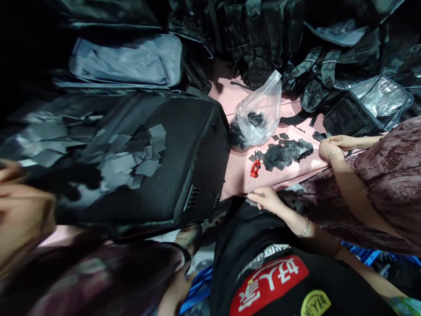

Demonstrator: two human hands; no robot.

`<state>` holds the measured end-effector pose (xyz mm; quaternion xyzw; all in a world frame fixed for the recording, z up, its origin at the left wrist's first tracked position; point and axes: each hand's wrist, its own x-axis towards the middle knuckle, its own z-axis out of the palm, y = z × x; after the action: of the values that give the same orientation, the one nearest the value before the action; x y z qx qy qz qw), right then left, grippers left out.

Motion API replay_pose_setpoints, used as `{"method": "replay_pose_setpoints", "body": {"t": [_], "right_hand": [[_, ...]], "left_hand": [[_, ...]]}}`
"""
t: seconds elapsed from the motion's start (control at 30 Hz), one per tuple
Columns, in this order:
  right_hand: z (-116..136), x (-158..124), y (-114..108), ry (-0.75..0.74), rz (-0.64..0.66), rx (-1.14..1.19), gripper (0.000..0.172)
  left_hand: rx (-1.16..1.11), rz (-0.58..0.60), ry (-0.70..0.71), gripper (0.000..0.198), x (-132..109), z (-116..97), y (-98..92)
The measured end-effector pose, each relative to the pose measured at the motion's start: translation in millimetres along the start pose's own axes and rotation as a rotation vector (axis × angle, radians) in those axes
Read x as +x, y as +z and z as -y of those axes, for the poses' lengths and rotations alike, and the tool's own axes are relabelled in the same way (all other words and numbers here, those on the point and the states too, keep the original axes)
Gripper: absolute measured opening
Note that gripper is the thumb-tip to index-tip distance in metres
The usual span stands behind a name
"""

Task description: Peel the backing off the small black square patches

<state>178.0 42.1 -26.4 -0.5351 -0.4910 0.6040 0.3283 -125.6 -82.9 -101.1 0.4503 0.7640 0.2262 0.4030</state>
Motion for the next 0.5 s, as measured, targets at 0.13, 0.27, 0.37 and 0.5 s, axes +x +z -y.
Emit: {"method": "replay_pose_setpoints", "body": {"t": [0.13,0.27,0.37,0.5], "right_hand": [[-4,-2,4,-0.041,0.027,-0.036,0.049],[-6,-8,4,-0.092,0.057,-0.082,0.052],[-8,-11,-4,-0.049,0.073,0.013,0.051],[-12,-15,-27,0.065,0.070,0.386,0.045]], "left_hand": [[-0.079,0.048,0.021,0.027,-6,-66,21.8],[-0.416,0.134,0.227,0.037,-9,-148,57.5],[-0.450,0.201,0.321,0.026,-2,-179,75.6],[-0.585,0.220,0.295,0.028,20,-195,89.3]]}}
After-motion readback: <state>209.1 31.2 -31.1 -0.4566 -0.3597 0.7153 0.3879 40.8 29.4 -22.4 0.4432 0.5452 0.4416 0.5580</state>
